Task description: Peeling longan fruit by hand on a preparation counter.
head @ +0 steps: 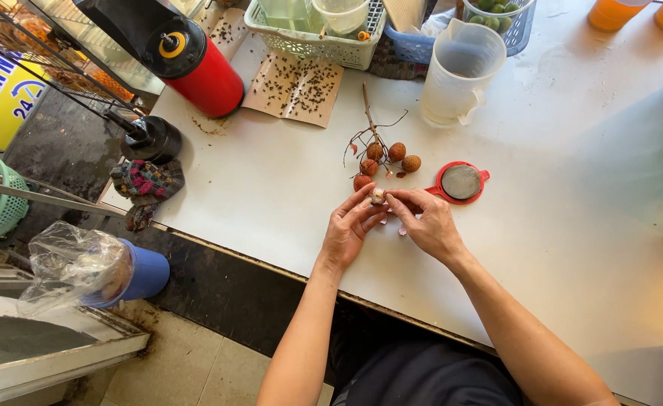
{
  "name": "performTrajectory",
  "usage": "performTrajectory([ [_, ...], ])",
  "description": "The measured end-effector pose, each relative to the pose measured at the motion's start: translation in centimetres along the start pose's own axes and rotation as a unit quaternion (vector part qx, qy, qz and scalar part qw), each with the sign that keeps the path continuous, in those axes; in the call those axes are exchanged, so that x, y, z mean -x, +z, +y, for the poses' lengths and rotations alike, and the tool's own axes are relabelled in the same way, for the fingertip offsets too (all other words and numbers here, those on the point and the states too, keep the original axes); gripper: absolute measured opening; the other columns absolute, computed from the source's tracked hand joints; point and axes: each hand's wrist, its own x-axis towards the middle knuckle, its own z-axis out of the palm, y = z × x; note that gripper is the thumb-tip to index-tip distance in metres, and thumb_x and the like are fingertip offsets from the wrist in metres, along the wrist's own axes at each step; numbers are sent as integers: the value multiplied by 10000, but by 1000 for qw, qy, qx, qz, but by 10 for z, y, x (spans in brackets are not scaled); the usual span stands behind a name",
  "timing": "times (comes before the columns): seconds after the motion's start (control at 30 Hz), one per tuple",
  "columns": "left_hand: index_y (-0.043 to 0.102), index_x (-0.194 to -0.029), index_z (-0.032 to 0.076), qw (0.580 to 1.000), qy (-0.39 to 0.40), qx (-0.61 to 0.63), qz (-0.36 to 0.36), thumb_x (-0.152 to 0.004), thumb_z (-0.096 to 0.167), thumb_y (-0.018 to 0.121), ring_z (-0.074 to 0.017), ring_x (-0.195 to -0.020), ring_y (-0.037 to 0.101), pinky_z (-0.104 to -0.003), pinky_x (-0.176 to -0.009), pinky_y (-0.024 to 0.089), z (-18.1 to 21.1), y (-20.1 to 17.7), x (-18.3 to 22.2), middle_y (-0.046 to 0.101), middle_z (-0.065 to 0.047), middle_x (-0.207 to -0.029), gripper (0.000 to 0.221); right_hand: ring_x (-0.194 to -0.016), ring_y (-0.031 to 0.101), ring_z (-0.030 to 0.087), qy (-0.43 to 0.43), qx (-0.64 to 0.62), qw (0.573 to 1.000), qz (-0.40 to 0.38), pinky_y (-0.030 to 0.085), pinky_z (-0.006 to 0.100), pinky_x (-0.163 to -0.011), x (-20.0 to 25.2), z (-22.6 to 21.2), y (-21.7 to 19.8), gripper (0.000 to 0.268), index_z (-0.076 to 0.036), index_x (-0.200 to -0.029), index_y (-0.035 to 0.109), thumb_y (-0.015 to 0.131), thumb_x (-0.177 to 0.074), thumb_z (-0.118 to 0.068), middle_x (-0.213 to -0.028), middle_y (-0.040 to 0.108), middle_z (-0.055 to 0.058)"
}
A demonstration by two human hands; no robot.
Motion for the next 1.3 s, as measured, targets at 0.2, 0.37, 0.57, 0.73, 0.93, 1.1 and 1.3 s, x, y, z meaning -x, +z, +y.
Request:
performTrajectory([
  [0.2,570,-1413,-6,1000,7,-12,27,-1012,122,656,-214,-1096,705,-342,-969,600,-2,2,0,696,-138,-1217,430,-937,748,119,13,-9,1000,2,605,268,-564,0,-3,3,319,-49,-1218,720,682,-955,-225,-1045,768,55],
  [0.37,590,-1356,15,999,4,-9,35,-992,134,675,-200,-1068,709,-332,-944,611,2,8,-1,700,-113,-1187,392,-879,745,140,6,-8,1000,25,588,271,-549,-2,-4,5,326,-46,-1230,723,687,-954,-216,-998,781,81],
  [0.57,600,-1328,19,999,-1,-2,45,-985,132,676,-205,-1061,712,-341,-942,612,5,9,2,701,-111,-1168,370,-864,749,146,18,-14,1000,16,563,267,-552,-3,-1,6,309,-49,-1218,733,676,-967,-220,-1010,797,88],
  [0.73,598,-1325,12,999,7,17,33,-987,121,668,-197,-1067,712,-345,-947,614,2,9,1,699,-110,-1176,362,-903,759,125,17,-26,999,-1,560,265,-544,-3,-3,3,321,-54,-1218,727,672,-953,-226,-1021,801,73],
  [0.93,580,-1322,28,999,-6,30,32,-984,113,660,-201,-1047,714,-340,-947,612,2,8,1,697,-114,-1156,358,-827,752,135,53,-31,998,-17,572,269,-576,-6,2,2,343,-52,-1245,733,661,-964,-235,-982,814,72],
  [1.1,581,-1327,24,999,-4,24,31,-991,119,663,-193,-1041,715,-330,-939,611,2,6,0,694,-110,-1154,359,-800,728,109,55,-30,998,-20,566,268,-577,-6,2,1,347,-48,-1253,727,663,-968,-235,-979,806,67],
  [1.3,582,-1333,27,999,-3,29,41,-992,137,660,-213,-1035,723,-318,-895,621,-1,1,-2,703,-97,-1164,368,-752,656,57,66,-161,985,8,530,247,-557,11,-28,-11,363,-5,-1289,659,590,-1018,-235,-916,728,39],
])
